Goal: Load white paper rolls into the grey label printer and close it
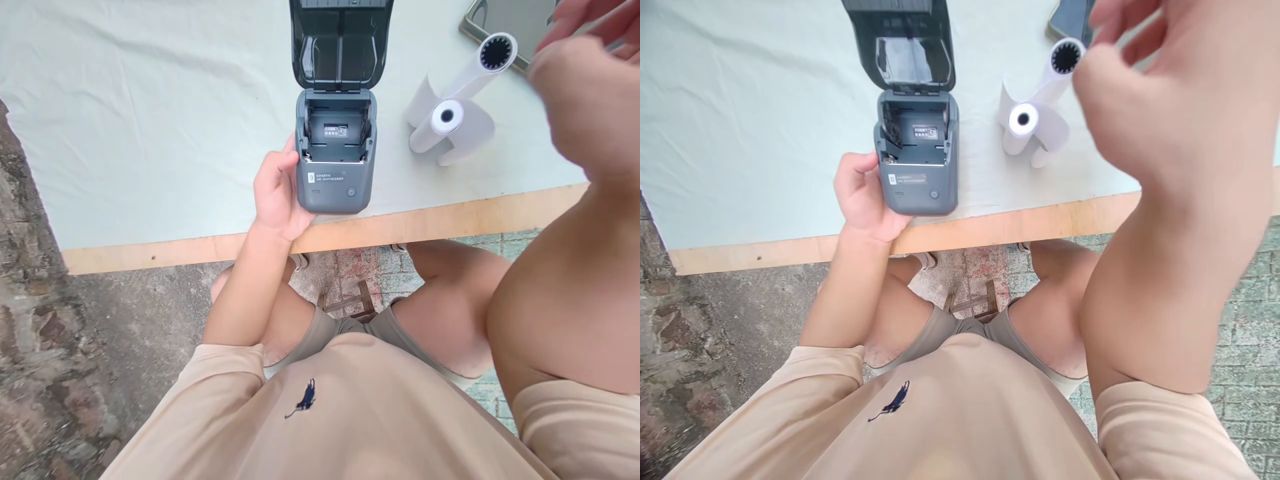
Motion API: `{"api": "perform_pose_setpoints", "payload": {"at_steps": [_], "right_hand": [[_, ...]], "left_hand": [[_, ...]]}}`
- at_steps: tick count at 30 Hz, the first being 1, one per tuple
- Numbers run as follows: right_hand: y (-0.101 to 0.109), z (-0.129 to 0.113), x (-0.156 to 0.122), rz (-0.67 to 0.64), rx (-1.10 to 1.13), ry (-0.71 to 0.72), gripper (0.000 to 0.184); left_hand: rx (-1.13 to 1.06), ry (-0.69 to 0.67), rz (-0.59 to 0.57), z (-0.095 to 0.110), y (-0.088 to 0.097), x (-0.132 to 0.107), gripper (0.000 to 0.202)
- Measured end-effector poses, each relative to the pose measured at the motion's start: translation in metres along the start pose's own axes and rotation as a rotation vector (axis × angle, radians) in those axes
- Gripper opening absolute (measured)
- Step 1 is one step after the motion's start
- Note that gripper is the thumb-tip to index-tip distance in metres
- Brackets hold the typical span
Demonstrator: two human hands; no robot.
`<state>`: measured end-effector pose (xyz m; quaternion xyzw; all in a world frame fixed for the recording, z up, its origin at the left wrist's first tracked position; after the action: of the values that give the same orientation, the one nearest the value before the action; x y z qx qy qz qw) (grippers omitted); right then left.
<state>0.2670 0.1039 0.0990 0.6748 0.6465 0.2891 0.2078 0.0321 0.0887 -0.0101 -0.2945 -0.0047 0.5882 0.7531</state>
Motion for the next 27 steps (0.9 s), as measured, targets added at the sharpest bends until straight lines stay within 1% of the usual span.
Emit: {"api": "perform_pose_setpoints", "payload": {"at_steps": [1, 2, 3, 4, 6, 7, 10, 12, 14, 16, 18, 20, 22, 23, 25, 27], "right_hand": [[-0.006, -0.004, -0.002, -0.059, -0.099, -0.021, 0.026], [-0.017, -0.004, -0.005, -0.155, -0.218, -0.075, 0.019], [-0.024, -0.002, -0.007, -0.209, -0.322, -0.153, 0.023], [-0.031, 0.000, -0.009, -0.252, -0.399, -0.216, 0.030], [-0.043, 0.000, -0.008, -0.261, -0.441, -0.266, 0.038], [-0.048, -0.001, -0.006, -0.243, -0.427, -0.259, 0.037], [-0.060, 0.000, 0.002, -0.163, -0.340, -0.204, 0.027], [-0.062, 0.000, 0.006, -0.105, -0.285, -0.173, 0.030], [-0.060, -0.005, 0.009, -0.052, -0.213, -0.113, 0.035], [-0.056, -0.019, 0.010, -0.008, -0.118, -0.002, 0.032], [-0.048, -0.041, 0.007, 0.043, -0.002, 0.158, 0.024], [-0.041, -0.063, 0.002, 0.084, 0.107, 0.310, 0.024], [-0.045, -0.081, -0.004, 0.051, 0.130, 0.406, 0.029], [-0.052, -0.089, -0.005, 0.013, 0.088, 0.429, 0.031], [-0.070, -0.098, -0.006, -0.069, -0.077, 0.420, 0.033], [-0.089, -0.098, -0.005, -0.141, -0.255, 0.363, 0.035]], "left_hand": [[0.003, 0.000, 0.000, 0.000, 0.000, 0.000, 0.029], [0.001, -0.004, -0.005, 0.001, -0.001, 0.000, 0.029], [-0.005, -0.013, -0.012, 0.001, -0.001, 0.000, 0.029], [-0.014, -0.024, -0.020, 0.002, -0.002, 0.000, 0.028], [-0.037, -0.045, -0.040, 0.003, -0.004, 0.000, 0.028], [-0.048, -0.053, -0.052, 0.004, -0.004, 0.000, 0.028], [-0.080, -0.072, -0.089, 0.005, -0.007, 0.001, 0.029], [-0.100, -0.082, -0.107, 0.005, -0.008, 0.001, 0.029], [-0.114, -0.088, -0.114, 0.005, -0.007, 0.002, 0.029], [-0.113, -0.089, -0.117, 0.005, -0.007, 0.002, 0.029], [-0.100, -0.088, -0.112, 0.004, -0.006, 0.002, 0.029], [-0.082, -0.091, -0.105, 0.004, -0.005, 0.003, 0.030], [-0.058, -0.104, -0.100, 0.005, -0.006, 0.003, 0.028], [-0.041, -0.112, -0.097, 0.006, -0.006, 0.002, 0.027], [0.000, -0.113, -0.077, 0.006, -0.005, 0.002, 0.028], [0.037, -0.105, -0.045, 0.005, -0.004, 0.001, 0.031]]}}
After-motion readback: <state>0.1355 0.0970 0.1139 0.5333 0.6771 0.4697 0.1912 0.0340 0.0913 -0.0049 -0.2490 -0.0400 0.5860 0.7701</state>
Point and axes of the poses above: each hand's wrist, its own x-axis towards the middle knuckle, its own y-axis out of the back of the hand, z = x × y, the point moved 10 cm from there along x, towards the middle knuckle, and after that the axes turned 9 degrees about x, right-handed, at the moved point
